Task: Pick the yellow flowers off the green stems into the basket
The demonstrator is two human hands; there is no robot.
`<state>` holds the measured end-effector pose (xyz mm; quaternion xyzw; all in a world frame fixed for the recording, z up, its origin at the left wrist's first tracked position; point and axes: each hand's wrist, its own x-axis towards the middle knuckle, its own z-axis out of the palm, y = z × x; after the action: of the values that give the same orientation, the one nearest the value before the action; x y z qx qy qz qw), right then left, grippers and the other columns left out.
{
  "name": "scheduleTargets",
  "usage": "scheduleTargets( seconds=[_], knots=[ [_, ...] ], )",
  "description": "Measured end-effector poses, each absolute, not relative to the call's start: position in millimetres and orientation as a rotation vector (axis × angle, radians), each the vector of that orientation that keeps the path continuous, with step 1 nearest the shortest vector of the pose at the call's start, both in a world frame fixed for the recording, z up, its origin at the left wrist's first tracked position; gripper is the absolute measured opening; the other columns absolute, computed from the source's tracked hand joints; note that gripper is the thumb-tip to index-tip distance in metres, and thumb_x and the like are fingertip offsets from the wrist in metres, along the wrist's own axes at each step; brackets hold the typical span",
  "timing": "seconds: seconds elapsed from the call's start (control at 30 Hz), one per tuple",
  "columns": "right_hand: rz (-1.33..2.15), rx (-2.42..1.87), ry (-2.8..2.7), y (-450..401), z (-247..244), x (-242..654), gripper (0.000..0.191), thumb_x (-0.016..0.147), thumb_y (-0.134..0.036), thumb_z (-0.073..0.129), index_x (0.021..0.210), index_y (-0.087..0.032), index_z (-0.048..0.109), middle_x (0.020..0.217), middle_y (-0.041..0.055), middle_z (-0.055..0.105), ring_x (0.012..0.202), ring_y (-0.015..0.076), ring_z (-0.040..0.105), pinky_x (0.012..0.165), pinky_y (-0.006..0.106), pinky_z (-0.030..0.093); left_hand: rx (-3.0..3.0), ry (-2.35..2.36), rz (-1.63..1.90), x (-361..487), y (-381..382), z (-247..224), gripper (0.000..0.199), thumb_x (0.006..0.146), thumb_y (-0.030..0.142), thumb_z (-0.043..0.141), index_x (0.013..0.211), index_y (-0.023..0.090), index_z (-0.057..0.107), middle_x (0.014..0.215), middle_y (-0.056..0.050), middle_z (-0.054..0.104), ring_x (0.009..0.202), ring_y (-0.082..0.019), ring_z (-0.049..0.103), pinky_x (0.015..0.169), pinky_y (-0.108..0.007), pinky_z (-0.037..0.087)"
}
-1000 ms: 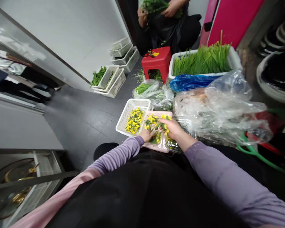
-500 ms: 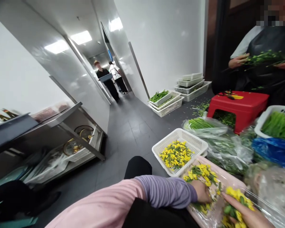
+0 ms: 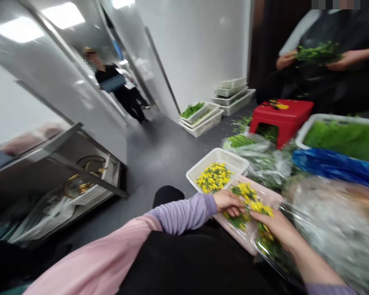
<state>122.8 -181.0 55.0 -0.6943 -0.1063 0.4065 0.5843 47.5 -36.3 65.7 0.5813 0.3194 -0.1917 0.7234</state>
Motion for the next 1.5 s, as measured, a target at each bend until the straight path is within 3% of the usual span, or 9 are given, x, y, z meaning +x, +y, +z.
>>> scheduleTargets(
  seconds=[0.13, 0.33, 0.43, 0.53, 0.73, 0.97, 1.17, 1.3, 1.5],
  knots=[
    [1.154, -1.301, -0.152, -183.3, 52.6, 123.9, 0.035, 0.054, -0.024, 0.07, 0.087, -0.015, 0.064, 0.089, 0.0082, 0.068, 0.083, 0.0232, 0.062, 0.07, 0.03, 0.049, 1.357, 0.631, -0.346, 46.6, -32.1, 63.0, 0.017, 0.067, 0.025, 0.063, 0.064, 0.009, 0.058, 0.05, 0.002, 0.055, 0.04, -0.003, 0.048, 0.041, -0.015, 0.041],
    [1.099, -1.276, 0.098, -182.8, 42.6, 130.3, 0.022, 0.054, -0.018, 0.069, 0.073, -0.013, 0.06, 0.058, 0.0026, 0.064, 0.042, 0.0123, 0.053, 0.035, 0.021, 0.037, 1.704, 0.503, -0.551, 38.1, -46.9, 28.9, 0.014, 0.075, 0.024, 0.052, 0.077, 0.01, 0.057, 0.042, 0.004, 0.048, 0.037, -0.005, 0.045, 0.044, -0.019, 0.043],
    [1.035, -1.263, 0.177, -181.1, 41.5, 136.6, 0.018, 0.055, -0.015, 0.068, 0.069, -0.014, 0.057, 0.05, -0.0003, 0.059, 0.038, 0.0101, 0.049, 0.03, 0.019, 0.031, 2.111, 0.469, -0.59, 36.7, -40.9, 5.1, 0.016, 0.074, 0.017, 0.051, 0.087, 0.012, 0.059, 0.06, -0.001, 0.057, 0.052, -0.009, 0.054, 0.059, -0.023, 0.048],
    [1.019, -1.213, 0.249, -180.4, 41.4, 145.6, 0.015, 0.06, -0.016, 0.065, 0.072, -0.015, 0.057, 0.057, 0.0015, 0.062, 0.045, 0.011, 0.054, 0.035, 0.019, 0.038, 2.536, 0.484, -0.559, 46.7, -22.7, -16.1, 0.039, 0.062, 0.009, 0.06, 0.101, 0.015, 0.058, 0.096, -0.008, 0.058, 0.08, -0.014, 0.058, 0.079, -0.025, 0.045],
    [1.019, -1.137, 0.295, -181.7, 47.4, 154.2, 0.009, 0.063, -0.014, 0.06, 0.072, -0.014, 0.055, 0.063, 0.0027, 0.063, 0.048, 0.0101, 0.055, 0.036, 0.018, 0.037, 2.697, 0.504, -0.618, 91.5, -15.1, -39.9, 0.027, 0.08, 0.027, 0.042, 0.098, 0.015, 0.059, 0.096, -0.011, 0.061, 0.093, -0.019, 0.056, 0.084, -0.029, 0.041],
    [0.967, -1.206, 0.278, -183.8, 37.1, 152.9, 0.015, 0.056, -0.019, 0.065, 0.065, -0.014, 0.054, 0.049, -0.0016, 0.054, 0.039, 0.0087, 0.046, 0.031, 0.018, 0.027, 2.599, 0.596, -0.58, 109.1, -21.0, -31.6, 0.018, 0.075, 0.022, 0.05, 0.086, 0.011, 0.06, 0.088, -0.012, 0.063, 0.081, -0.017, 0.06, 0.074, -0.027, 0.046],
    [0.819, -1.705, -0.174, -178.5, 25.0, 147.6, 0.024, 0.052, -0.024, 0.068, 0.073, -0.014, 0.064, 0.069, 0.0016, 0.064, 0.058, 0.0131, 0.055, 0.05, 0.022, 0.041, 1.692, 0.668, -0.473, 99.1, -18.0, 33.6, 0.009, 0.074, 0.017, 0.054, 0.074, 0.008, 0.056, 0.065, -0.005, 0.063, 0.043, -0.006, 0.052, 0.043, -0.018, 0.044],
    [0.779, -1.948, -0.457, -173.8, 29.1, 147.3, 0.027, 0.057, -0.032, 0.065, 0.078, -0.015, 0.066, 0.072, 0.0022, 0.065, 0.065, 0.0166, 0.057, 0.06, 0.026, 0.043, 1.526, 0.64, -0.415, 90.0, -26.2, 64.9, 0.012, 0.07, 0.016, 0.061, 0.071, 0.006, 0.056, 0.062, -0.005, 0.062, 0.043, -0.007, 0.054, 0.041, -0.019, 0.045],
    [0.795, -1.909, -0.756, -177.1, 36.6, 150.9, 0.029, 0.06, -0.034, 0.062, 0.082, -0.016, 0.066, 0.073, 0.0008, 0.065, 0.065, 0.0154, 0.056, 0.061, 0.024, 0.043, 1.656, 0.47, -0.521, 77.4, -19.0, 78.4, 0.011, 0.07, 0.015, 0.061, 0.072, 0.005, 0.056, 0.052, -0.002, 0.058, 0.042, -0.007, 0.054, 0.044, -0.019, 0.047]
  ],
)
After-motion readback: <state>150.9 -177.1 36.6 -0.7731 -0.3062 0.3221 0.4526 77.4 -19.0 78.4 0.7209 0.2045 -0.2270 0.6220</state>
